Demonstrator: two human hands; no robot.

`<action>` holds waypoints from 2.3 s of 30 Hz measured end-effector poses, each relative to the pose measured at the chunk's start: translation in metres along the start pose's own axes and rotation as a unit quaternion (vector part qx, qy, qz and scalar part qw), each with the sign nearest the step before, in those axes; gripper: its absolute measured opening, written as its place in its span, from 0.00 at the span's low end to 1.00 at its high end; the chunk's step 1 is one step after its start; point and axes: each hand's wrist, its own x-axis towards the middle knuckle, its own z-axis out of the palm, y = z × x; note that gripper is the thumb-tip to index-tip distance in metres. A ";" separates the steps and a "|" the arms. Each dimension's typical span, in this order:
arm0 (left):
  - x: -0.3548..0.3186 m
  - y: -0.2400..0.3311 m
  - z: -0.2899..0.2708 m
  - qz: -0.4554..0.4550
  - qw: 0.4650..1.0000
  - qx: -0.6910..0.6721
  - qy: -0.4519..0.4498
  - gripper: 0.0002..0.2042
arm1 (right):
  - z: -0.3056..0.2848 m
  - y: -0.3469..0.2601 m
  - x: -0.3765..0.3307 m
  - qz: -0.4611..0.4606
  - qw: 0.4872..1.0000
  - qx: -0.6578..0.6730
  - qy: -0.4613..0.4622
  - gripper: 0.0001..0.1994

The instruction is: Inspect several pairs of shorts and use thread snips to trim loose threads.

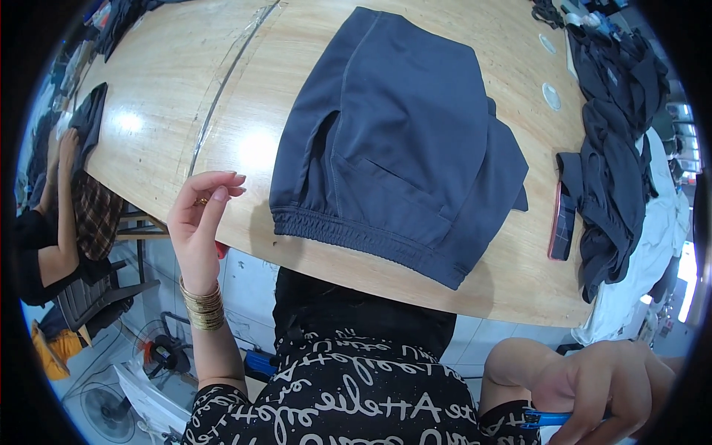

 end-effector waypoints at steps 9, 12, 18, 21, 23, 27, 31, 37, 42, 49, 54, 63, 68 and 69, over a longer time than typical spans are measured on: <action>0.004 0.004 0.024 -0.005 0.998 -0.035 -0.047 0.09 | -0.010 -0.018 -0.003 0.011 1.000 -0.022 0.000 0.04; 0.008 0.014 0.043 0.029 0.983 0.017 -0.182 0.08 | -0.016 -0.017 0.000 0.010 1.000 -0.028 0.010 0.04; 0.000 0.007 0.084 0.189 0.869 0.198 -0.413 0.19 | -0.033 -0.014 -0.019 0.248 0.812 -0.491 0.195 0.06; -0.012 0.005 0.096 0.204 0.854 0.271 -0.395 0.24 | -0.071 0.012 -0.073 0.288 0.677 -0.675 0.047 0.11; -0.014 0.004 0.107 0.207 0.840 0.292 -0.408 0.29 | -0.068 0.024 -0.102 0.291 0.634 -0.717 0.003 0.18; -0.009 0.000 0.125 0.239 0.819 0.362 -0.376 0.35 | -0.083 0.055 -0.137 0.268 0.616 -0.740 0.000 0.26; -0.012 0.014 0.132 0.214 0.851 0.280 -0.390 0.25 | -0.094 0.055 -0.137 0.242 0.615 -0.749 -0.056 0.23; -0.043 0.011 0.136 -0.417 0.719 -0.190 -0.523 0.16 | -0.087 0.058 -0.133 0.103 0.708 -0.699 0.017 0.23; -0.054 0.004 0.165 -0.467 0.709 -0.444 -0.287 0.11 | -0.080 0.057 -0.122 0.079 0.705 -0.705 -0.023 0.21; -0.051 0.012 0.169 -0.419 0.776 -0.429 -0.198 0.10 | -0.055 0.031 -0.073 0.283 0.751 -0.597 0.015 0.15; -0.049 0.026 0.168 -0.362 0.805 -0.432 -0.188 0.10 | -0.051 0.035 -0.072 0.214 0.709 -0.671 0.021 0.14; -0.047 0.042 0.171 -0.327 0.827 -0.412 -0.198 0.13 | -0.046 0.039 -0.065 0.128 0.603 -0.786 -0.045 0.12; -0.048 0.047 0.172 -0.379 0.783 -0.455 -0.192 0.10 | -0.044 0.038 -0.063 0.134 0.579 -0.802 -0.057 0.11; -0.048 0.047 0.172 -0.384 0.772 -0.463 -0.204 0.11 | -0.044 0.038 -0.063 0.134 0.578 -0.803 -0.057 0.11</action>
